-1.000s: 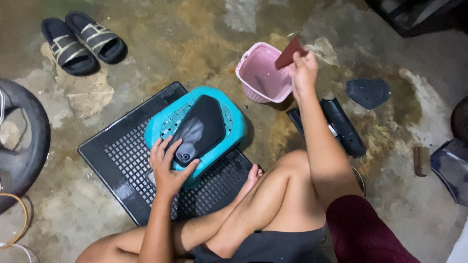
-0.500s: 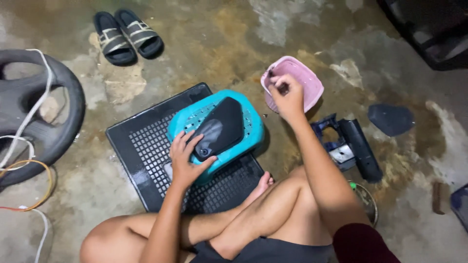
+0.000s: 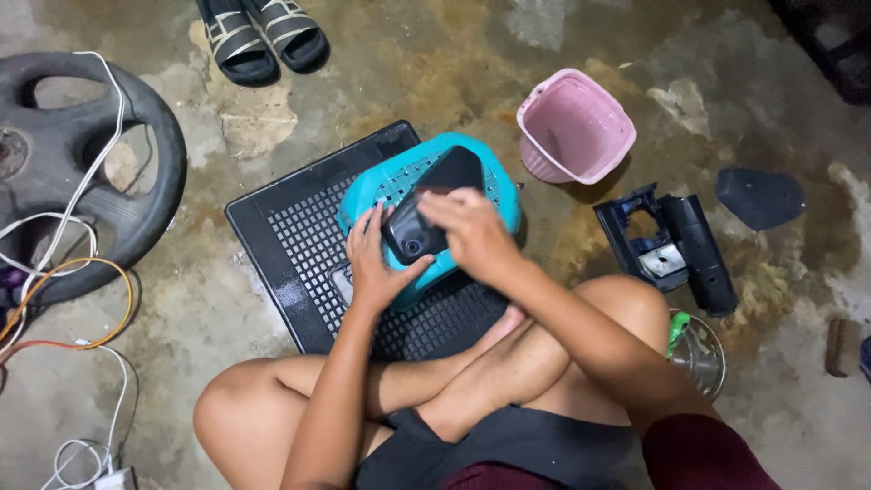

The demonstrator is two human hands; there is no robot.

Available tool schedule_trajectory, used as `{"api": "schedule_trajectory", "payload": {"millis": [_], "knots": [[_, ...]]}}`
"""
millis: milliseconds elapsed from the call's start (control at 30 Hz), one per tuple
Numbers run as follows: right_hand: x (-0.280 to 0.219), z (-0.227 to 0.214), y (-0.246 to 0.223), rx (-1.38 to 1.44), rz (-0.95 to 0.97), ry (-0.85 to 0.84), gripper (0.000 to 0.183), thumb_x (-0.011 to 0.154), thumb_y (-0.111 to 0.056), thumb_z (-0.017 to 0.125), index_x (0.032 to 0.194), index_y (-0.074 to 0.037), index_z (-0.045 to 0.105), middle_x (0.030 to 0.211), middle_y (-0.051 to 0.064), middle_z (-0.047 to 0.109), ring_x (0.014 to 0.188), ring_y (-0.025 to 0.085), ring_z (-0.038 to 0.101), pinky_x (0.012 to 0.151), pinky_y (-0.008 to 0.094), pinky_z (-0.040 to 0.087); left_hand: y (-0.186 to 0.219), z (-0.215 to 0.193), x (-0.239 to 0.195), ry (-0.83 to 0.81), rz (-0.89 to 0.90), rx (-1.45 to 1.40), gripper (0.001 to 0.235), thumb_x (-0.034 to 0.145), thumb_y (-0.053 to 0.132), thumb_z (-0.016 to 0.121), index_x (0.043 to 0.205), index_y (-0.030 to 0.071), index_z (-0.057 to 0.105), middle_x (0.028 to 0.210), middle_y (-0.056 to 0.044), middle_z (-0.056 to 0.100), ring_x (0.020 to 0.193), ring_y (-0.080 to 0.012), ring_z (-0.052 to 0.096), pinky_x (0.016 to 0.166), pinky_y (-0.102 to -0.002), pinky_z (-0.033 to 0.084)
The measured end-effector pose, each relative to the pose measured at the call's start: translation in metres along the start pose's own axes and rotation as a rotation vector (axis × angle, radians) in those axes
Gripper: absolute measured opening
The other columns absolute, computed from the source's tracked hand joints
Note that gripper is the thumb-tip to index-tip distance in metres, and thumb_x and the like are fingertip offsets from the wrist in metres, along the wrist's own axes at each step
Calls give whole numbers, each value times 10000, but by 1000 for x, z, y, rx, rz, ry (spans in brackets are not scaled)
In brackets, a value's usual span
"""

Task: The person scrubs a black plastic part with a reddish-brown sponge while seated on the floor. They repeatedly dip the sponge into a pink bucket of water to wet it and continue scrubbing the object's surface.

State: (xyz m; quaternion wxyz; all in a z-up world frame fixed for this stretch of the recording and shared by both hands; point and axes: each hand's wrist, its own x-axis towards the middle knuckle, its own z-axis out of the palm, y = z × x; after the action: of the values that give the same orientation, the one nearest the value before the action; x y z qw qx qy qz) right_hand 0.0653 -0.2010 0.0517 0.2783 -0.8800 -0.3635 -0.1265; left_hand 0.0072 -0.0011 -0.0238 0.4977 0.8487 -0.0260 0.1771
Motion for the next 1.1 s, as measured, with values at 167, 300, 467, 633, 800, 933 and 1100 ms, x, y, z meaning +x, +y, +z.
{"api": "schedule_trajectory", "payload": {"millis": [167,300,467,633,800,933,1100], "knots": [[-16,42,-21,-110,-150,-78,434,928,-66,522,1313,-182,685,1377,11,683,1252,293,580,953,434,449,-9,5,-3,12,-10,-7,1275,575,345,958,1619,68,279,1481,-159,531,1435,-385,404,1201,-615,192],[-23,61,-18,-133,-221,-99,403,943,-117,546,1327,-175,655,1404,33,660,1293,301,566,963,453,424,-20,13,-1,46,64,-4,1340,516,300,942,1615,-7,239,1426,-193,589,1375,-424,458,1175,-627,237],[-9,50,0,-101,-99,-26,449,952,-101,473,1355,-193,648,1434,1,645,1322,295,577,998,448,414,-15,10,2,65,154,-19,1378,600,471,954,1593,-89,181,1396,-227,594,1317,-451,497,1132,-624,294],[-5,74,20,-158,-35,50,468,922,-147,464,1330,-254,668,1376,-58,678,1283,249,598,993,465,403,-9,7,-1,58,90,-36,1441,554,424,986,1597,-110,148,1395,-234,587,1322,-458,497,1143,-634,267],[-25,80,-6,0,-142,-48,477,935,-193,471,1382,-217,635,1453,-12,639,1344,285,583,1052,489,396,-20,13,-5,63,30,12,1478,470,340,946,1646,-27,129,1428,-206,552,1375,-410,469,1170,-601,264],[9,63,42,-116,-203,286,406,962,-87,402,1279,-123,652,1193,108,682,1072,370,627,851,520,459,3,4,0,30,34,2,1468,545,373,978,1620,-100,98,1420,-181,589,1368,-432,469,1161,-603,249],[1,49,-34,10,-196,236,391,941,-136,403,1215,-127,682,1170,39,710,1122,266,670,892,448,507,-24,14,-5,53,-19,13,1538,476,387,993,1643,-8,72,1454,-180,555,1375,-408,466,1150,-575,307]]}}
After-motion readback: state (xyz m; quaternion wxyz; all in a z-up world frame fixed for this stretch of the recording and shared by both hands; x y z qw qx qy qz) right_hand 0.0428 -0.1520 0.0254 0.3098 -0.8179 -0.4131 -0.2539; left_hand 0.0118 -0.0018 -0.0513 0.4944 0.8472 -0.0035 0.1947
